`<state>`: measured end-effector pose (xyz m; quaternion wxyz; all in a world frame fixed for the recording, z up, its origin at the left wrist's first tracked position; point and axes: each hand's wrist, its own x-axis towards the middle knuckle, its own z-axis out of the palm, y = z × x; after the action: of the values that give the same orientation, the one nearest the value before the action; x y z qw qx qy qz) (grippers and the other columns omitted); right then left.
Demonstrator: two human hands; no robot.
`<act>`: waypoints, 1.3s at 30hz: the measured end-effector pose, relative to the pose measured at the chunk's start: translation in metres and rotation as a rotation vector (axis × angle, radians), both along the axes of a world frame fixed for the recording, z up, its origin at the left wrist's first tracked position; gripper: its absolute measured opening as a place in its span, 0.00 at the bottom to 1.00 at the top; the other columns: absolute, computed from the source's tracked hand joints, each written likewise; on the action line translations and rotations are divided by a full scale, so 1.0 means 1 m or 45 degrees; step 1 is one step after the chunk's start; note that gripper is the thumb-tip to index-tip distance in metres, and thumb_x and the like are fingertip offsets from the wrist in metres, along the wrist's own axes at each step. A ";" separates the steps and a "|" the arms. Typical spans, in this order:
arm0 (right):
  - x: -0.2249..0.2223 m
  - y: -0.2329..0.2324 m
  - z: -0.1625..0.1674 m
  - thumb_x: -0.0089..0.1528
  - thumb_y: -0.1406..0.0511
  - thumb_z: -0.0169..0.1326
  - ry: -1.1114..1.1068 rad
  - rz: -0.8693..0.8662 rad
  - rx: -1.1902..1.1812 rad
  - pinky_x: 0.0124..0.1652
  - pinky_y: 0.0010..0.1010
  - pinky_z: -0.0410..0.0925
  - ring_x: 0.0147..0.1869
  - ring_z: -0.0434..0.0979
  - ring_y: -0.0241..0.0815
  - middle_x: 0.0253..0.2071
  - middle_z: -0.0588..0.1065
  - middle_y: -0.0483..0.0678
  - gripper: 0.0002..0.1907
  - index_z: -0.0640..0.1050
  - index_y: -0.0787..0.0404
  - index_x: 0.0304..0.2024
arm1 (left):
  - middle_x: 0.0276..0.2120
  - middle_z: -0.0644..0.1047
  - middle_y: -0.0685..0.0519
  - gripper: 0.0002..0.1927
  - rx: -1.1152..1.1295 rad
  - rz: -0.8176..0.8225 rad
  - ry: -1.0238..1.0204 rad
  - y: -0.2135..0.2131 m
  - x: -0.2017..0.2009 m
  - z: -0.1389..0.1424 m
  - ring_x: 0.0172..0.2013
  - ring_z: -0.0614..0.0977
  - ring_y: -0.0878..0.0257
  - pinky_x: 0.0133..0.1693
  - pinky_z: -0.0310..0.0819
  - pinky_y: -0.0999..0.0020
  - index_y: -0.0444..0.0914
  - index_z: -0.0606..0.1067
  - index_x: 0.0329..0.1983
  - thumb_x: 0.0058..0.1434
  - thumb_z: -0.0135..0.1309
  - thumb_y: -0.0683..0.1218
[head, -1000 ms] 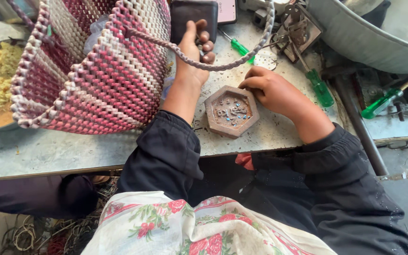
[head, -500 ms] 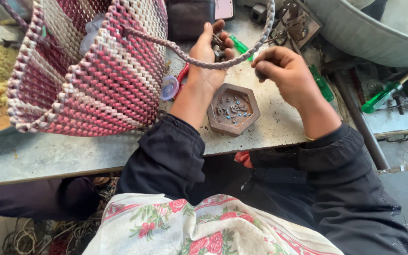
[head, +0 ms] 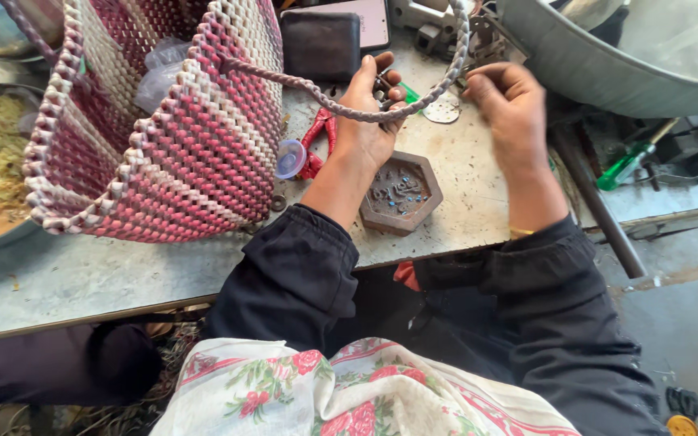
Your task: The person uses a screwdriver to adjust a padlock clamped in a vise, then removes and inspects the lock body. They continue to manipulate the lock and its components on a cluttered workbench.
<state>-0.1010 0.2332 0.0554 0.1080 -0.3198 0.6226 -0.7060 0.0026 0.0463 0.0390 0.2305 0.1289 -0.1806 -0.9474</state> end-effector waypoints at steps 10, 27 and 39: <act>-0.032 0.018 0.011 0.67 0.75 0.59 1.260 -0.622 0.421 0.47 0.42 0.71 0.47 0.79 0.56 0.42 0.78 0.57 0.03 0.79 0.67 0.44 | 0.31 0.73 0.54 0.17 -0.131 -0.004 -0.033 0.004 0.000 0.003 0.25 0.73 0.68 0.24 0.69 0.74 0.36 0.71 0.51 0.73 0.45 0.54; -0.028 0.016 0.011 0.65 0.71 0.62 1.392 -0.776 0.595 0.40 0.42 0.72 0.43 0.80 0.54 0.42 0.77 0.51 0.03 0.80 0.61 0.38 | 0.32 0.74 0.54 0.18 -0.183 -0.094 -0.071 0.003 0.005 0.003 0.24 0.74 0.71 0.23 0.68 0.77 0.37 0.72 0.52 0.71 0.49 0.55; -0.027 0.020 0.005 0.66 0.73 0.59 1.242 -0.696 0.544 0.42 0.39 0.72 0.41 0.81 0.49 0.43 0.77 0.52 0.08 0.79 0.63 0.48 | 0.33 0.75 0.53 0.19 -0.216 -0.121 -0.096 0.005 0.010 0.007 0.25 0.74 0.71 0.24 0.71 0.77 0.36 0.73 0.53 0.71 0.49 0.55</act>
<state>-0.1279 0.2529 0.0606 -0.3141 -0.4064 0.7883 -0.3389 0.0122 0.0513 0.0459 0.1884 0.1358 -0.2748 -0.9331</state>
